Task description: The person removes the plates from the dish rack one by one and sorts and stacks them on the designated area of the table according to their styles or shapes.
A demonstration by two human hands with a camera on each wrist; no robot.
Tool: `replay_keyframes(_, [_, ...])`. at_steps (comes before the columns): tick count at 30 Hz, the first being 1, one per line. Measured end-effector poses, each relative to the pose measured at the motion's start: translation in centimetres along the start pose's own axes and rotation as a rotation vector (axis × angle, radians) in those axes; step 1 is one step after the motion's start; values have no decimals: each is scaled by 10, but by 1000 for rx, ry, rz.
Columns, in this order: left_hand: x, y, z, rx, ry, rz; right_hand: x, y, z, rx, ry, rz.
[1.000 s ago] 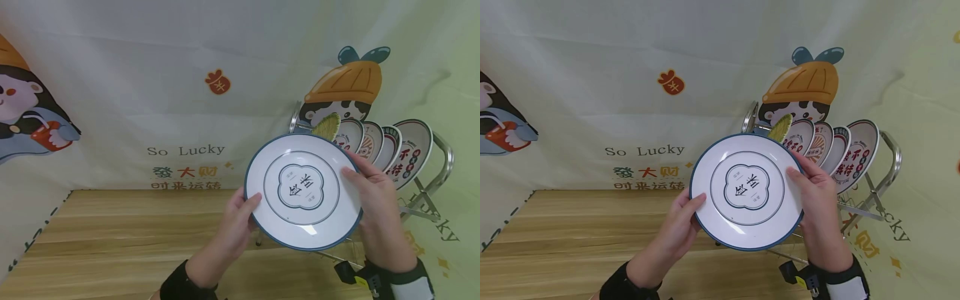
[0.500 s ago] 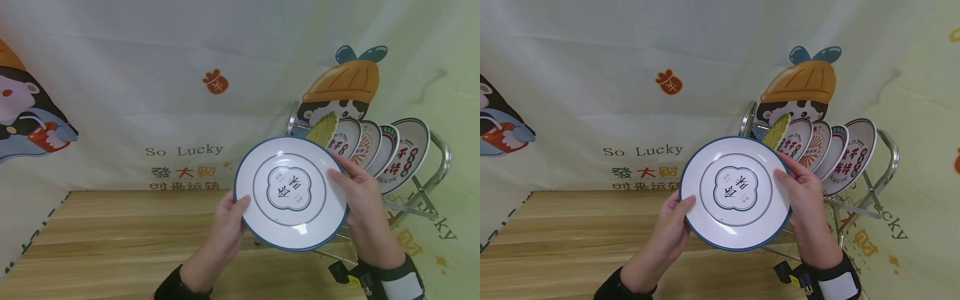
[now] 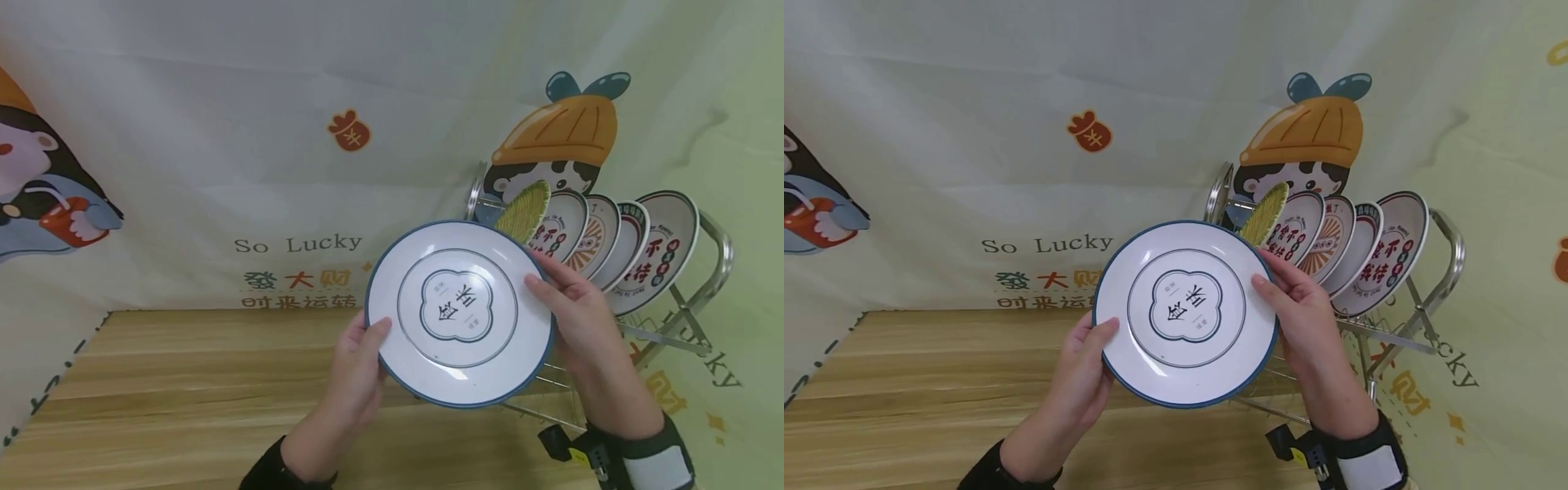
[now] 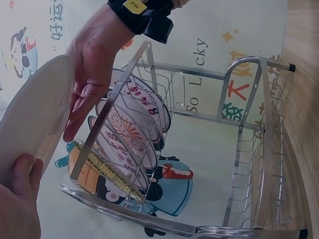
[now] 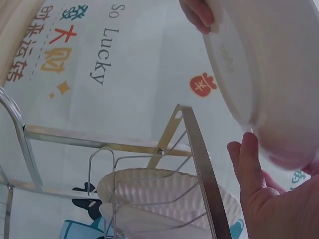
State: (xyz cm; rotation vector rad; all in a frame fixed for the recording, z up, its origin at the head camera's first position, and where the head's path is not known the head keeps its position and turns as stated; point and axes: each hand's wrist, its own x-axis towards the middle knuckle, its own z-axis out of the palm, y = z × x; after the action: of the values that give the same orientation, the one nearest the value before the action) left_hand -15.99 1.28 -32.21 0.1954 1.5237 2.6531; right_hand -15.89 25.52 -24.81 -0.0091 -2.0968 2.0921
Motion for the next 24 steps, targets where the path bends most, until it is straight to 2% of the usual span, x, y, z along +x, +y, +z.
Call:
replay_keyframes(6, [0, 7, -7, -10, 51, 12, -2, -1, -8, 0, -61, -72])
replay_keyframes(11, [0, 14, -14, -8, 94, 23, -4, -6, -16, 75, -107, -206])
replay_keyframes(14, [0, 17, -18, -14, 110, 29, -6, -10, -21, 149, -83, -287])
replay_keyframes(17, [0, 19, -23, -15, 120, 34, -9, -16, -28, 219, 29, -365])
replay_keyframes(21, [1, 20, -30, -18, 128, 40, -9, -24, -37, 258, 292, -526])
replay_keyframes(24, [2, 20, -35, -29, 136, 35, -6, -29, -46, 182, 485, -652])
